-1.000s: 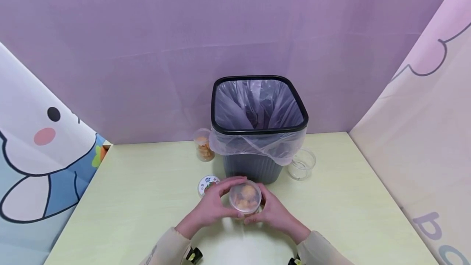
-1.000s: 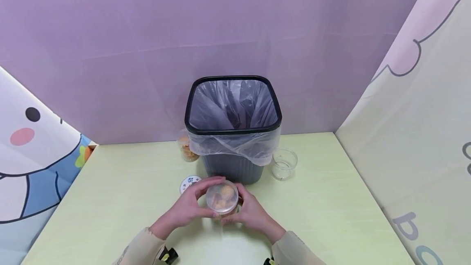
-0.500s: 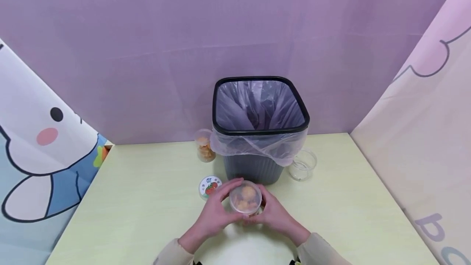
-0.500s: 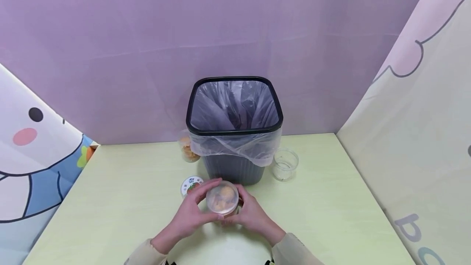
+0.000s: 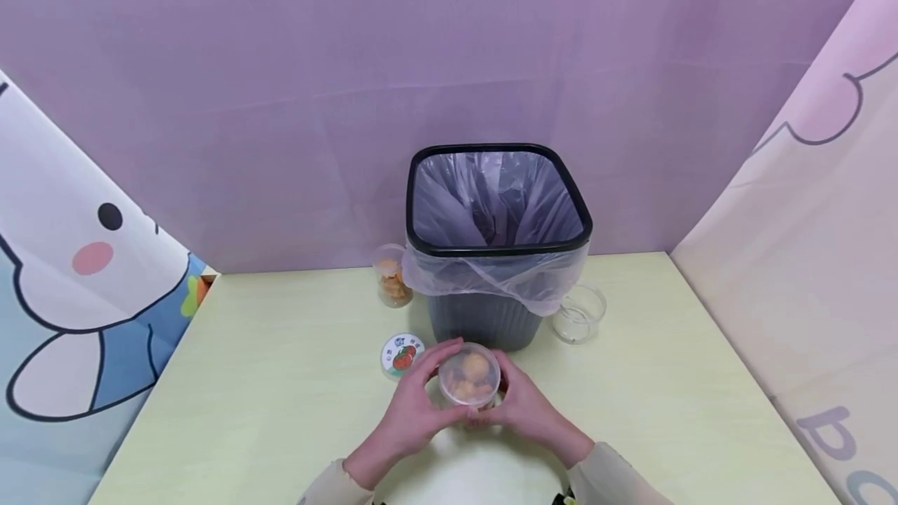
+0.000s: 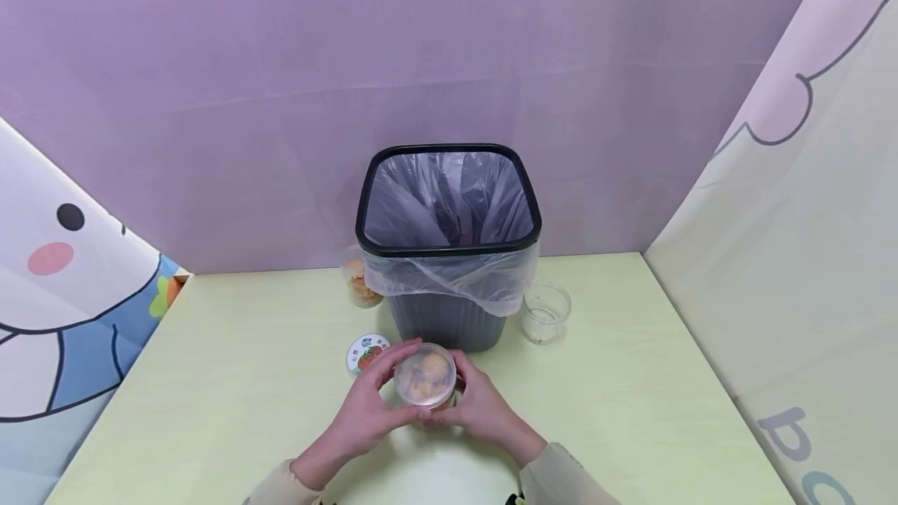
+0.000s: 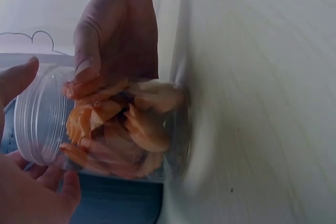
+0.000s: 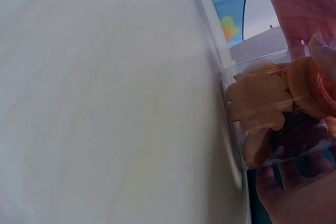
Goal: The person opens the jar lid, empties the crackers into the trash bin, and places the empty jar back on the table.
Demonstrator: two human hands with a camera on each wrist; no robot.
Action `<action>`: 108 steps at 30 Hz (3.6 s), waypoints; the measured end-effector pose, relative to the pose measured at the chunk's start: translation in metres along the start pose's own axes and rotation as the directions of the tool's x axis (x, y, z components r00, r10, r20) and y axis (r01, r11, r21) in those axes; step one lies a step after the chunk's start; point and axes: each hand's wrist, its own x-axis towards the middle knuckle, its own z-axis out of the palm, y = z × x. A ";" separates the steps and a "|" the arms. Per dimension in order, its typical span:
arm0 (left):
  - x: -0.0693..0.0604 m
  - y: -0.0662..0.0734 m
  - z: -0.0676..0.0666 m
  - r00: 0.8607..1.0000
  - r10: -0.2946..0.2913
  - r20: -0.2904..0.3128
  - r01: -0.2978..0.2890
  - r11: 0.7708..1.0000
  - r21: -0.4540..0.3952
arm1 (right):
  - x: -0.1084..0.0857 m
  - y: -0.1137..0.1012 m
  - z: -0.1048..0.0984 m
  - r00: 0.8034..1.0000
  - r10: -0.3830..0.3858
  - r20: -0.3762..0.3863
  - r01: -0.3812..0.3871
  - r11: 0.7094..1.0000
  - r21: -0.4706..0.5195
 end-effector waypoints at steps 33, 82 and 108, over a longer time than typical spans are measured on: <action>0.058 -0.036 -0.043 0.819 0.167 0.550 -0.031 0.968 -0.247 | 0.001 0.003 -0.001 1.000 -0.007 0.017 0.007 1.000 -0.015; -0.006 0.004 0.017 0.982 -0.046 -0.181 0.043 0.999 -0.020 | 0.000 0.002 -0.002 1.000 -0.028 0.010 0.028 0.999 -0.044; 0.034 -0.018 -0.029 0.940 0.105 0.326 -0.087 0.994 -0.068 | 0.002 0.004 -0.002 1.000 0.002 0.014 -0.002 1.000 -0.011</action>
